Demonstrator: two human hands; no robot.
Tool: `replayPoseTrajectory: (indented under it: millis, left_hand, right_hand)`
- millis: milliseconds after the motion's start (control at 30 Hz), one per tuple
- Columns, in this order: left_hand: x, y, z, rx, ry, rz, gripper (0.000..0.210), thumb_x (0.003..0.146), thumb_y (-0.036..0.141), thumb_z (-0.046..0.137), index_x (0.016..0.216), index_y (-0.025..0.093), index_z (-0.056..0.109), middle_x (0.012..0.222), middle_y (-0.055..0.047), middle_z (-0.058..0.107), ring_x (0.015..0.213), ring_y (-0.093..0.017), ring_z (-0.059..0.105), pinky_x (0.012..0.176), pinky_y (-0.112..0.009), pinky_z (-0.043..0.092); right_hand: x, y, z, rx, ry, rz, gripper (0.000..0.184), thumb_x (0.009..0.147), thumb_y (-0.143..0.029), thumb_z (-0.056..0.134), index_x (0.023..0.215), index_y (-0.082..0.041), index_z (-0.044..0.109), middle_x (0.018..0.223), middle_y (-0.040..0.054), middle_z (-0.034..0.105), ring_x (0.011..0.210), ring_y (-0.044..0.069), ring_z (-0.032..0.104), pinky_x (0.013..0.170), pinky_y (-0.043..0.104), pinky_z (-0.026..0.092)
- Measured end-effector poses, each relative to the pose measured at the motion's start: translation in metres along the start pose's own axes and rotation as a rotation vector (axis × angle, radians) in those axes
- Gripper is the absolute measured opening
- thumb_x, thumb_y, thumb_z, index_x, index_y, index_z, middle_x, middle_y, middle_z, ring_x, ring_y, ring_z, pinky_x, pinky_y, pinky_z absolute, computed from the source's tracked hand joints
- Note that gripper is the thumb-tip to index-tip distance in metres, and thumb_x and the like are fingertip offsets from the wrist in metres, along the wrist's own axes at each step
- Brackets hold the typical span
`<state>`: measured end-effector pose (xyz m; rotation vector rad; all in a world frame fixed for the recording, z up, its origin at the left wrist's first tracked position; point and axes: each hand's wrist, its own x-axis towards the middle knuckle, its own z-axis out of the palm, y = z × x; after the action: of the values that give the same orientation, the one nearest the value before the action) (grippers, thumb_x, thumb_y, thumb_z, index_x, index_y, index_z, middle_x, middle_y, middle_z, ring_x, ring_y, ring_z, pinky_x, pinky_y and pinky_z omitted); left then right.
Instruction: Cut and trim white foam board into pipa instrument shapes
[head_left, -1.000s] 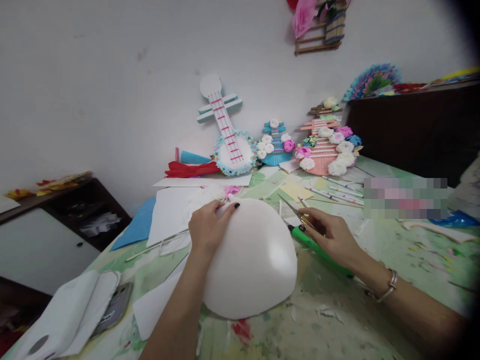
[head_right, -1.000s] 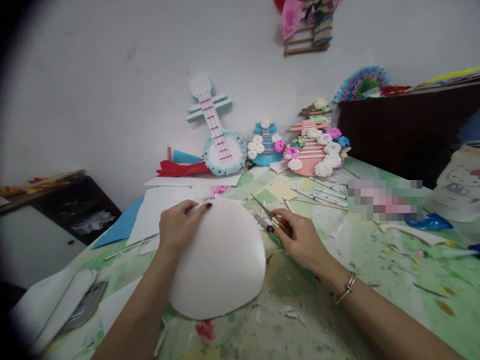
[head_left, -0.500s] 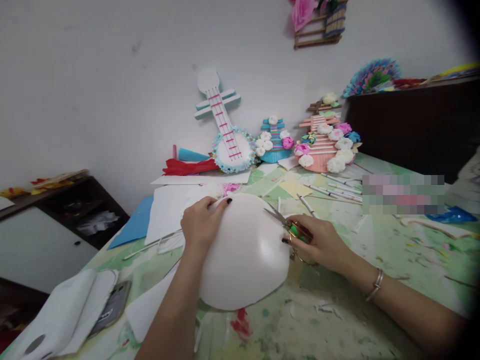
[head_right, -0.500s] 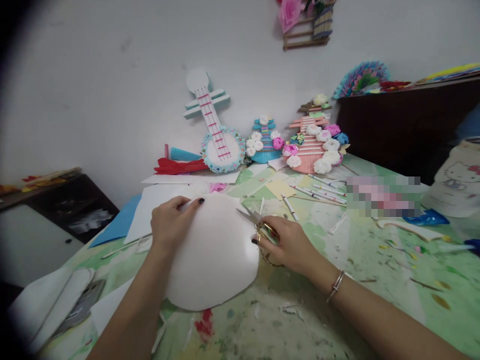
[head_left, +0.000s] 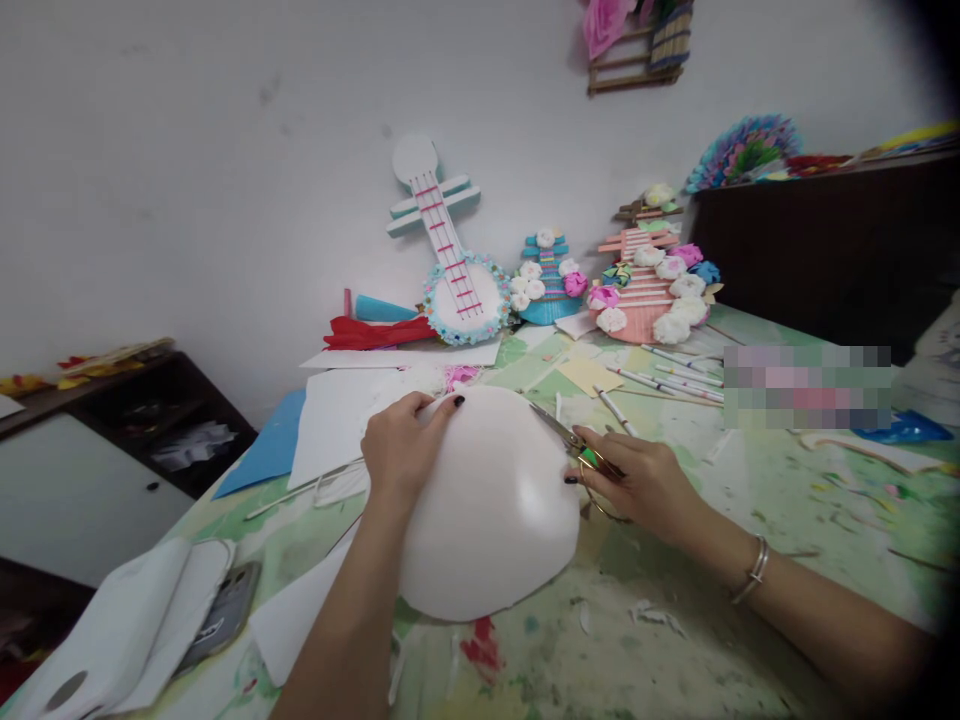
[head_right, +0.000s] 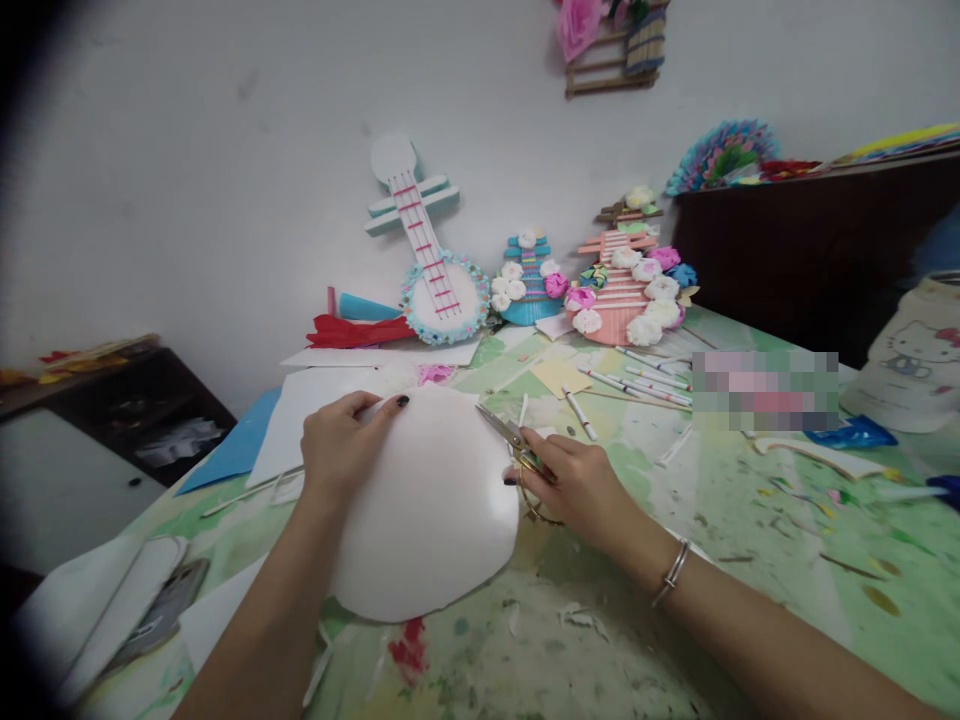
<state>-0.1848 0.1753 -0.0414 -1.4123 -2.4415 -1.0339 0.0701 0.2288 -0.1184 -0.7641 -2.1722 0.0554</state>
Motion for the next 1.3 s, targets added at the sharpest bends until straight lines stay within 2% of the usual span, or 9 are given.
replayPoseTrajectory:
  millis: [133,200,300,367,467,633,1067,1300]
  left_hand:
    - [0.0,0.0,-0.001,-0.009,-0.006,-0.001,0.036,0.073,0.06,0.053,0.077,0.028,0.068,0.082,-0.002,0.07,0.083,-0.024,0.06,0.067,-0.033,0.04]
    - [0.0,0.001,-0.001,-0.015,-0.006,0.0,0.036,0.073,0.06,0.053,0.077,0.028,0.067,0.082,-0.002,0.07,0.084,-0.024,0.06,0.067,-0.033,0.04]
    - [0.0,0.0,-0.001,-0.018,0.001,-0.001,0.036,0.074,0.06,0.053,0.076,0.028,0.067,0.081,-0.002,0.07,0.084,-0.024,0.06,0.067,-0.033,0.04]
    - [0.0,-0.001,-0.001,-0.022,0.01,-0.004,0.036,0.073,0.061,0.053,0.076,0.028,0.067,0.08,-0.002,0.07,0.083,-0.024,0.06,0.066,-0.033,0.04]
    - [0.002,-0.004,-0.001,-0.026,0.024,-0.013,0.037,0.073,0.062,0.052,0.077,0.028,0.068,0.08,-0.002,0.07,0.083,-0.024,0.06,0.067,-0.033,0.04]
    - [0.006,-0.01,-0.005,-0.012,0.1,-0.043,0.037,0.073,0.062,0.052,0.077,0.028,0.068,0.08,-0.001,0.07,0.083,-0.024,0.06,0.069,-0.033,0.04]
    - [0.008,-0.013,-0.007,-0.04,0.102,-0.096,0.04,0.072,0.063,0.052,0.081,0.027,0.069,0.085,-0.003,0.07,0.086,-0.025,0.06,0.07,-0.034,0.041]
    - [0.008,-0.013,-0.007,-0.017,0.064,-0.118,0.043,0.071,0.064,0.051,0.081,0.027,0.069,0.084,-0.005,0.069,0.083,-0.026,0.06,0.067,-0.034,0.039]
  right_hand:
    - [0.001,-0.004,0.0,0.014,0.0,0.037,0.038,0.086,-0.045,0.055,0.111,-0.018,0.064,0.08,0.0082,0.072,0.063,0.017,0.064,0.061,0.027,0.048]
    - [0.002,-0.005,-0.003,0.023,-0.005,0.074,0.035,0.087,-0.044,0.053,0.107,-0.018,0.066,0.071,0.005,0.07,0.054,0.015,0.06,0.056,0.025,0.045]
    - [0.006,-0.002,-0.01,0.032,0.0,0.152,0.032,0.087,-0.042,0.051,0.101,-0.017,0.067,0.053,-0.0009,0.059,0.042,0.012,0.049,0.047,0.024,0.037]
    - [0.008,0.002,-0.015,0.038,-0.005,0.2,0.031,0.084,-0.041,0.053,0.096,-0.016,0.066,0.049,-0.0025,0.054,0.042,0.012,0.045,0.045,0.023,0.034]
    - [0.01,0.006,-0.018,0.065,-0.064,0.231,0.027,0.081,-0.042,0.056,0.089,-0.017,0.063,0.05,-0.0034,0.052,0.044,0.011,0.044,0.046,0.023,0.032]
    - [0.009,0.0,-0.015,0.128,-0.185,0.199,0.03,0.082,-0.049,0.053,0.08,-0.019,0.057,0.052,-0.0046,0.05,0.047,0.011,0.041,0.046,0.023,0.03]
    - [0.002,-0.02,-0.002,0.072,-0.277,0.184,0.036,0.083,-0.057,0.053,0.085,-0.02,0.052,0.055,-0.0032,0.055,0.048,0.013,0.049,0.048,0.024,0.033]
    - [-0.002,-0.023,0.004,-0.001,-0.237,0.182,0.034,0.084,-0.053,0.054,0.089,-0.019,0.056,0.059,-0.0003,0.06,0.05,0.015,0.053,0.049,0.025,0.033]
